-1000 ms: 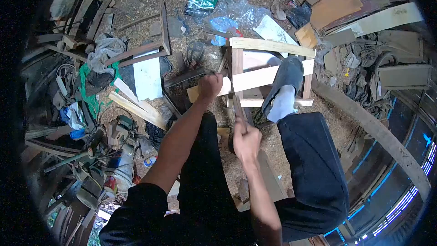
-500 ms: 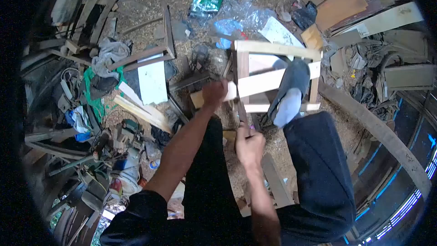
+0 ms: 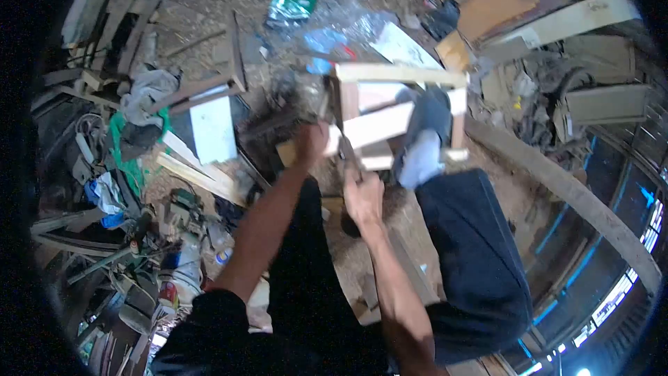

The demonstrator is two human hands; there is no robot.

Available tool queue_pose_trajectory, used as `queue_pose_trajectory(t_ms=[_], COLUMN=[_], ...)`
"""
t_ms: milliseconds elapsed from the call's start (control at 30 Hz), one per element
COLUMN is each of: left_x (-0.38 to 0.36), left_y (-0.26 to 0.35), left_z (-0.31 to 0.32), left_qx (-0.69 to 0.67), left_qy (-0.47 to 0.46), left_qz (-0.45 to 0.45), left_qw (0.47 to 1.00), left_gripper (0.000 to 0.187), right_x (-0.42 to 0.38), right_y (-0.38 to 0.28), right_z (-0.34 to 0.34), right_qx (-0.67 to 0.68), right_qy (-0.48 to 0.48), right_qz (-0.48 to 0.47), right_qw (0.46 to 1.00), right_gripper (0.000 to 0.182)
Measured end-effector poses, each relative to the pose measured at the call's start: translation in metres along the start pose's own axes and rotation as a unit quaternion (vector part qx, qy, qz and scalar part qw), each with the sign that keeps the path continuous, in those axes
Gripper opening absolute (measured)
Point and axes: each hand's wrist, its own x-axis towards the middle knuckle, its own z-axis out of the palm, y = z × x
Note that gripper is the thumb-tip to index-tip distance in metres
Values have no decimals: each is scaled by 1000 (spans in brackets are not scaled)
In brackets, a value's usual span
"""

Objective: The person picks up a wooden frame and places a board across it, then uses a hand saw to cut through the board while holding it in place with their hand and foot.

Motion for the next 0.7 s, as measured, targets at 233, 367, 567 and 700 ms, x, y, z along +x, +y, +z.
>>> queue_pose_trajectory(t_ms=[233,367,567,700], left_x=[4,11,6,4], left_y=[-8,-3,-6,-6], left_z=[-6,-10,-4,-2], left_qx=[-35,-35,-32,-28], left_qy=[-87,-134,-124,-67], left_qz=[-27,-52,-50,-26], left_qw=[995,989,990,997], left_gripper=[52,54,53,51], right_x=[19,31,-52,-99], right_y=[101,154,68,51], right_z=[42,85,5,-43], right_qx=[252,184,125,51], right_qy=[26,104,56,43], right_qz=[-75,-215,-43,-25], right_qw=[964,953,990,997], right_gripper=[42,39,40,41])
